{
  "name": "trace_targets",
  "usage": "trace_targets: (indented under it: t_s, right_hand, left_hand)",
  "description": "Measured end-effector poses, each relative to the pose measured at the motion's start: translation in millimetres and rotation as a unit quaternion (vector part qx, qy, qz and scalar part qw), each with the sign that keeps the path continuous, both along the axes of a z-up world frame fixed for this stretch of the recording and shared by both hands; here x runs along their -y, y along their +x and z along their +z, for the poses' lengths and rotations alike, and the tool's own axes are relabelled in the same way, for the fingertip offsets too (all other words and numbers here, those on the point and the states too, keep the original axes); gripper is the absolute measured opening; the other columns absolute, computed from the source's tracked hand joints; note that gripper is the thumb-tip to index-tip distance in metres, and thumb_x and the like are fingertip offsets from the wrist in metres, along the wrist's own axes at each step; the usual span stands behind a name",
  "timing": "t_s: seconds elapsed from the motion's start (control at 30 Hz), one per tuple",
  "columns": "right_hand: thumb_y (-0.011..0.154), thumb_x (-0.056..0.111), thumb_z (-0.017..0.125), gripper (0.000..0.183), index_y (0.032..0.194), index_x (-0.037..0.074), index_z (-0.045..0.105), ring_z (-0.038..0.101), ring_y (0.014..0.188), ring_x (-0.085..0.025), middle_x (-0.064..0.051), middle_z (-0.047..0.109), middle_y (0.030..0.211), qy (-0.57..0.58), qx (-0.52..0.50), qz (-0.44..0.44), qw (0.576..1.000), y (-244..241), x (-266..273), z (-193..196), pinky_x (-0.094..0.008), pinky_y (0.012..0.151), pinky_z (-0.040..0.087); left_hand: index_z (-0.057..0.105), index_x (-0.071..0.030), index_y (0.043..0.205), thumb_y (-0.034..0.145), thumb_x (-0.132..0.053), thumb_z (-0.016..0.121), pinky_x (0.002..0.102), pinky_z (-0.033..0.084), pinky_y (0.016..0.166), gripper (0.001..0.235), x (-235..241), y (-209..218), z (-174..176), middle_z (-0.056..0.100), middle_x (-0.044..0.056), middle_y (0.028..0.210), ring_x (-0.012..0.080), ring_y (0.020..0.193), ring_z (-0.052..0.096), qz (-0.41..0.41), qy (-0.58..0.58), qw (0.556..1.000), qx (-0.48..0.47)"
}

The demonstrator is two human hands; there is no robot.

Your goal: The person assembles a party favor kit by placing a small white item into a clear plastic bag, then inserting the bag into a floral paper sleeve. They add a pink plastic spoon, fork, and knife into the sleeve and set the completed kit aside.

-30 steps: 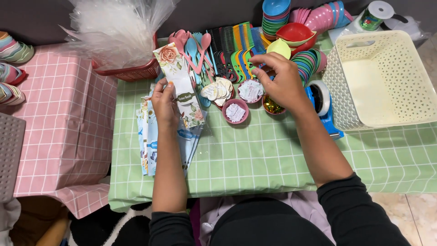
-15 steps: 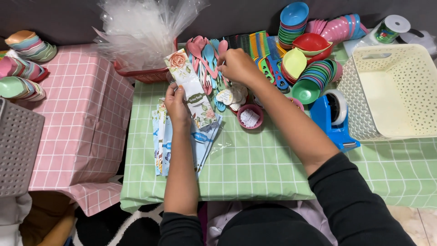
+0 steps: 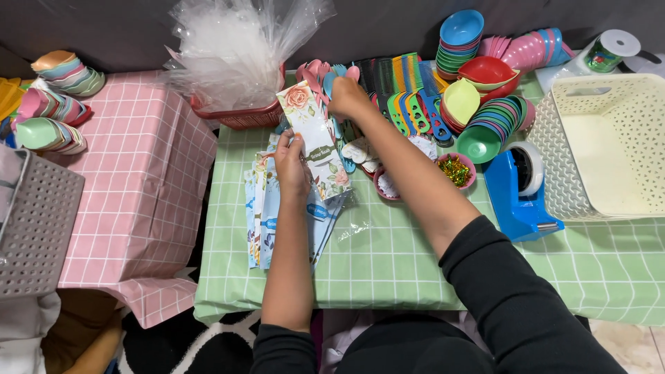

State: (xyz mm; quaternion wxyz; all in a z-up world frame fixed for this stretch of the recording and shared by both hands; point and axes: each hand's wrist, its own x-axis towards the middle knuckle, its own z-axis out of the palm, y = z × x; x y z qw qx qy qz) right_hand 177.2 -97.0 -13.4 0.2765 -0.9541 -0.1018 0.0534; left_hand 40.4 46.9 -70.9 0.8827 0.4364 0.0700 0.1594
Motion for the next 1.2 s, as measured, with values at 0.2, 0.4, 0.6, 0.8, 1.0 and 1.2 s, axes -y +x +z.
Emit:
trace_targets:
  t_s: [0.2, 0.4, 0.6, 0.8, 1.0, 1.2]
  right_hand:
    - [0.08, 0.014, 0.052, 0.017, 0.067, 0.006, 0.046, 0.052, 0.067, -0.027, -0.011, 0.054, 0.077, 0.023, -0.072, -0.051, 0.996, -9.3, 28.8, 49.9, -0.042, 0.056, 0.039]
    - [0.08, 0.01, 0.059, 0.009, 0.073, 0.013, 0.054, 0.064, 0.055, -0.011, -0.003, 0.065, 0.058, 0.245, 0.065, -0.082, 0.964, -69.6, 80.9, 111.9, -0.028, 0.049, 0.046]
    - [0.094, -0.004, 0.059, 0.02, 0.11, 0.004, 0.051, 0.063, 0.059, -0.014, -0.009, 0.066, 0.084, 0.465, 0.06, 0.091, 0.879, -130.5, 96.8, 151.7, -0.023, 0.053, 0.055]
    - [0.104, 0.01, 0.05, 0.007, 0.107, 0.004, 0.047, 0.072, 0.07, -0.022, -0.016, 0.067, 0.089, 0.521, 0.065, 0.129, 0.841, -122.5, 85.9, 129.1, -0.025, 0.06, 0.062]
    - [0.102, 0.004, 0.056, 0.003, 0.101, 0.002, 0.055, 0.072, 0.072, -0.018, -0.012, 0.066, 0.082, 0.487, 0.075, 0.129, 0.861, -117.5, 89.8, 125.9, -0.024, 0.059, 0.06]
    - [0.092, 0.001, 0.071, 0.006, 0.096, -0.001, 0.067, 0.066, 0.065, -0.015, -0.012, 0.066, 0.077, 0.45, 0.102, 0.154, 0.874, -101.4, 96.4, 108.5, -0.026, 0.056, 0.058]
  left_hand:
    - [0.054, -0.005, 0.121, 0.087, -0.003, 0.07, 0.034, 0.058, 0.083, 0.038, 11.7, -20.7, 46.1, 0.074, 0.015, 0.1, 0.0205, 0.091, 0.071, -0.052, -0.011, 0.996, -0.066]
    - [0.048, -0.002, 0.134, 0.089, -0.002, 0.068, 0.033, 0.057, 0.086, 0.049, 23.7, -28.8, 54.6, 0.074, 0.013, 0.107, 0.019, 0.096, 0.07, -0.092, 0.059, 0.992, -0.065]
    - [0.043, -0.002, 0.139, 0.087, -0.006, 0.072, 0.028, 0.053, 0.082, 0.059, 37.4, -34.4, 43.9, 0.074, 0.007, 0.099, 0.0108, 0.085, 0.065, -0.135, 0.089, 0.986, -0.037]
    - [0.039, 0.001, 0.148, 0.087, -0.003, 0.07, 0.03, 0.055, 0.092, 0.068, 47.4, -42.0, 54.5, 0.068, 0.015, 0.122, 0.0166, 0.106, 0.065, -0.166, 0.149, 0.975, -0.013]
    - [0.041, -0.001, 0.147, 0.088, -0.001, 0.069, 0.033, 0.053, 0.101, 0.066, 46.2, -41.8, 51.4, 0.063, 0.017, 0.134, 0.0206, 0.119, 0.063, -0.204, 0.157, 0.966, 0.014]
    - [0.047, 0.0, 0.144, 0.089, 0.002, 0.072, 0.032, 0.054, 0.092, 0.061, 47.6, -49.6, 54.4, 0.072, 0.018, 0.114, 0.0155, 0.102, 0.066, -0.185, 0.19, 0.96, 0.087]
